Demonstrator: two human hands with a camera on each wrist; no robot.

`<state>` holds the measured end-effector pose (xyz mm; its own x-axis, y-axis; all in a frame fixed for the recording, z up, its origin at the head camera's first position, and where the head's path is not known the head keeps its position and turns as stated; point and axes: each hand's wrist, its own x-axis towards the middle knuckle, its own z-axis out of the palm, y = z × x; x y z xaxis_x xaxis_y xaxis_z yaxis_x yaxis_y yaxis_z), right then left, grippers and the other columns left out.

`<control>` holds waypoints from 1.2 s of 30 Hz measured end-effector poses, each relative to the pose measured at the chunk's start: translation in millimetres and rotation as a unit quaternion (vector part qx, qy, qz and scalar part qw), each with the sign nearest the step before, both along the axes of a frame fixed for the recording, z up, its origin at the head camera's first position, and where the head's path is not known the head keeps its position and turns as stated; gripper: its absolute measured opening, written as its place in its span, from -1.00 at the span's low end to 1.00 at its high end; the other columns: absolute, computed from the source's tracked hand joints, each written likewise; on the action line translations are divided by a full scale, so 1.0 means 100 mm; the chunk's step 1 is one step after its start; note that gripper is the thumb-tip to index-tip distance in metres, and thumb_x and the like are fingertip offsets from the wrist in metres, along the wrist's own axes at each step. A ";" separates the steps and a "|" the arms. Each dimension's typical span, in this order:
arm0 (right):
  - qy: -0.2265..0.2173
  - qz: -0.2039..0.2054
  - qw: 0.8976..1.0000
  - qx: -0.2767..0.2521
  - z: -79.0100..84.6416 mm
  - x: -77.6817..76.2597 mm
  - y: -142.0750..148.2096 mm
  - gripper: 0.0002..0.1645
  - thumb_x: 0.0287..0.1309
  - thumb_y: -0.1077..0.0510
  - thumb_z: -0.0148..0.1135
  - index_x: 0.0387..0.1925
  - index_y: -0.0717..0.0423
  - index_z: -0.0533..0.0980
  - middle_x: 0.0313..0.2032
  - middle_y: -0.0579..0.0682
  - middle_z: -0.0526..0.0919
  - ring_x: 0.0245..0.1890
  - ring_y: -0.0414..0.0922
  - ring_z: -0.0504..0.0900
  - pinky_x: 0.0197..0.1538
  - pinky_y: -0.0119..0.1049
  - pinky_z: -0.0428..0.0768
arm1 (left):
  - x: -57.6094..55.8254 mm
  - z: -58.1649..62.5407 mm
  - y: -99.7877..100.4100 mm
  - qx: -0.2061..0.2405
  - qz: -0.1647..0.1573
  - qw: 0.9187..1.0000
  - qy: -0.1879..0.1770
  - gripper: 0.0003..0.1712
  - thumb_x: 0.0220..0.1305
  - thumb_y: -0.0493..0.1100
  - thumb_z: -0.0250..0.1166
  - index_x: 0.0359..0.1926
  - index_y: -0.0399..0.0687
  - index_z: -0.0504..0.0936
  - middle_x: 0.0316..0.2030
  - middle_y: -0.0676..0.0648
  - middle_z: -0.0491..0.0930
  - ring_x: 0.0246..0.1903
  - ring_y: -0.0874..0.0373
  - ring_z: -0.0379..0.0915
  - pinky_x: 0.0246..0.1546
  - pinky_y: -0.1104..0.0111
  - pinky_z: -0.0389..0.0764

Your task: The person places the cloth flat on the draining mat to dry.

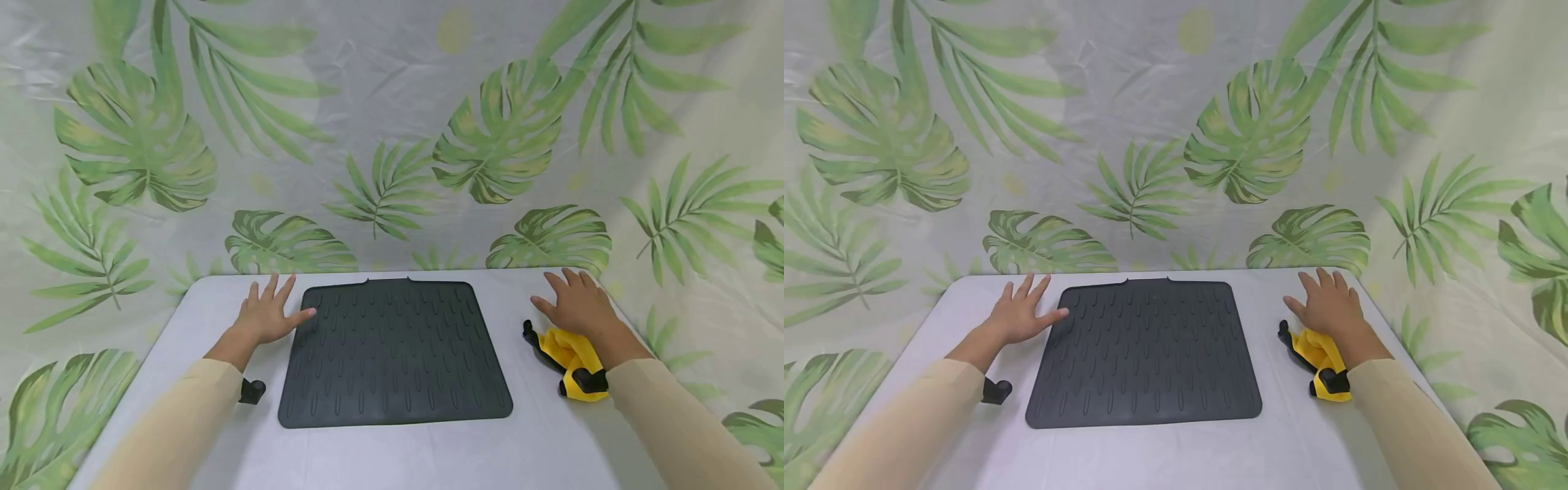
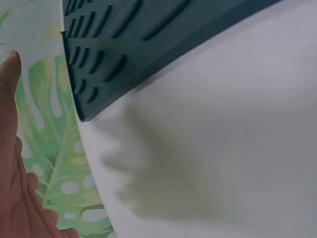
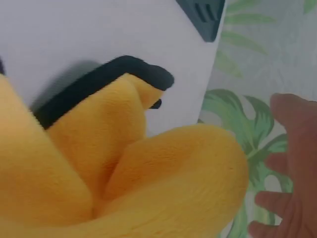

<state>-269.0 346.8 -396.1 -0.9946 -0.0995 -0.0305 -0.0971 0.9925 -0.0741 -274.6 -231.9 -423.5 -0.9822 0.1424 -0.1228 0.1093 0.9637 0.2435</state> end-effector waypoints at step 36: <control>-0.103 -0.067 0.992 -0.042 -0.36 0.43 0.24 0.13 0.33 -0.42 0.09 0.48 0.39 0.07 0.33 0.71 0.05 0.12 0.71 0.33 0.11 0.53 0.45 | 0.41 -0.33 0.02 -0.012 -0.038 0.992 -0.119 0.53 -0.28 0.51 0.57 0.63 0.06 0.03 0.61 -0.37 -0.15 0.53 -0.57 -0.27 0.36 -0.52 -0.04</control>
<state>-226.0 371.1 -431.8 -0.9724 0.0223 -0.2323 0.0611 0.9850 -0.1612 -234.1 -230.3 -456.3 -0.9115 0.2099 -0.3537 0.1247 0.9605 0.2488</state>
